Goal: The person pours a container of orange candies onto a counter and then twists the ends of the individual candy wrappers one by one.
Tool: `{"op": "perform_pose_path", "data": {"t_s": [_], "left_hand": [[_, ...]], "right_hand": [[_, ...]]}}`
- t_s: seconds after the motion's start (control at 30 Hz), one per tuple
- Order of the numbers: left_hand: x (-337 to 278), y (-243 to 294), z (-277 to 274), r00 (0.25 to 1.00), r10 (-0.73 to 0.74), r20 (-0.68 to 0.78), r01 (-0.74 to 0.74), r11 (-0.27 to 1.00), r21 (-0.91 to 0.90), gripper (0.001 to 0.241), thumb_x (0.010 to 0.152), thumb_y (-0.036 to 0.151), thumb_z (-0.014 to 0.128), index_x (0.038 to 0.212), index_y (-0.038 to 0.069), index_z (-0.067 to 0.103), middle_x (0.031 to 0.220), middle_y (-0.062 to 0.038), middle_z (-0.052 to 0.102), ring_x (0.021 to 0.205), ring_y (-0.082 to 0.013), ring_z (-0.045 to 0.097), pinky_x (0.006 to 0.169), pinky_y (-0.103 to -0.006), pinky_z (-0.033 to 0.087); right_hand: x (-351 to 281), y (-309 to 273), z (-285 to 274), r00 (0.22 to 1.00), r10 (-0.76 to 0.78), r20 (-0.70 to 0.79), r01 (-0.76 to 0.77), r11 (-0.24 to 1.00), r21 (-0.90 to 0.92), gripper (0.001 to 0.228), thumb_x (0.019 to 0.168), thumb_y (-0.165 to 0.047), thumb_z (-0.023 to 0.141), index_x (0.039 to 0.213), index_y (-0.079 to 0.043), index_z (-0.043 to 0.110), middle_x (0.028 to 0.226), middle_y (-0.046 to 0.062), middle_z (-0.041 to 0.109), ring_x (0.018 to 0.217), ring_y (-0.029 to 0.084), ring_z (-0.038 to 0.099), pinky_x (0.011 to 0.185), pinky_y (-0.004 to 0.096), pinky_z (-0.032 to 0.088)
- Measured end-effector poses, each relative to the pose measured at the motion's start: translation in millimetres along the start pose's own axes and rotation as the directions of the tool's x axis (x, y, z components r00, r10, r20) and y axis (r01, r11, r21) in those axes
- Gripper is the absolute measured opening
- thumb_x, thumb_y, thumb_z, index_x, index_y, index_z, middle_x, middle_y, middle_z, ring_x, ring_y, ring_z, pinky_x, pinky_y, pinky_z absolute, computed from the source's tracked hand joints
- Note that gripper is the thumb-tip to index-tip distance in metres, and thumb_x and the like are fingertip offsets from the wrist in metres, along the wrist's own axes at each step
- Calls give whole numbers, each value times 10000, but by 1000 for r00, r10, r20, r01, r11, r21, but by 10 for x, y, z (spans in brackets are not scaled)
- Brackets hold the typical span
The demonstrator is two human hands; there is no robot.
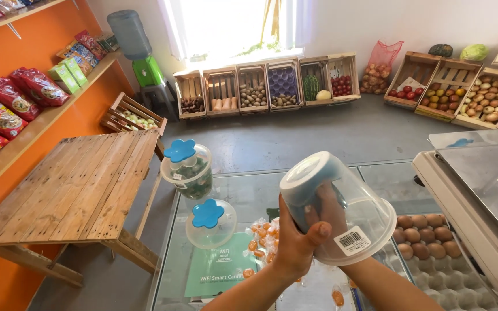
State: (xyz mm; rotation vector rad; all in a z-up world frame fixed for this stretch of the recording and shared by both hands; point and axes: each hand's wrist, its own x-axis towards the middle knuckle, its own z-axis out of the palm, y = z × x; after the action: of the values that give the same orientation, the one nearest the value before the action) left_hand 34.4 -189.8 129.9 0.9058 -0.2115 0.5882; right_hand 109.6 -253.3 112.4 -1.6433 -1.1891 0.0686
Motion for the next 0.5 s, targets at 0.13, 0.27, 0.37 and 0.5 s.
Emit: {"op": "perform_pose_path", "data": {"t_s": [0.13, 0.27, 0.37, 0.5], "left_hand": [[55, 65, -96, 999, -51, -13, 51, 998, 30, 966, 580, 358, 871, 1341, 103, 333, 1153, -134, 552, 1034, -240, 571, 844, -353, 539], [223, 10, -388, 992, -26, 120, 23, 999, 22, 1027, 573, 419, 901, 1346, 72, 321, 1210, -156, 543, 1070, -252, 559, 897, -377, 514], [346, -30, -576, 986, 16, 167, -18, 1000, 11, 1124, 551, 402, 911, 1405, 86, 253, 1295, -179, 484, 1131, -280, 527, 941, -419, 485], [457, -79, -714, 966, 96, 241, -88, 995, -40, 1306, 512, 372, 931, 1510, 110, 131, 1448, -221, 378, 1241, -332, 470, 1022, -494, 433]], "right_hand": [[-65, 43, -46, 999, 42, 14, -42, 998, 39, 706, 861, -550, 420, 1392, -92, 337, 1489, 145, 276, 1411, 283, 207, 1149, 429, 121], [-342, 441, 81, 991, 123, 45, -126, 811, 571, 691, 838, -322, 557, 1433, -86, 297, 1436, 185, 368, 1314, 316, 356, 1081, 431, 271], [-525, 828, 144, 986, 160, 55, -126, 475, 871, 760, 809, -110, 678, 1455, -76, 279, 1369, 228, 466, 1210, 356, 504, 1007, 440, 420], [-589, 1196, 8, 986, 138, -96, -45, 768, 639, 724, 792, -233, 661, 1418, -48, 348, 1370, 212, 476, 1237, 339, 489, 1026, 426, 395]]}}
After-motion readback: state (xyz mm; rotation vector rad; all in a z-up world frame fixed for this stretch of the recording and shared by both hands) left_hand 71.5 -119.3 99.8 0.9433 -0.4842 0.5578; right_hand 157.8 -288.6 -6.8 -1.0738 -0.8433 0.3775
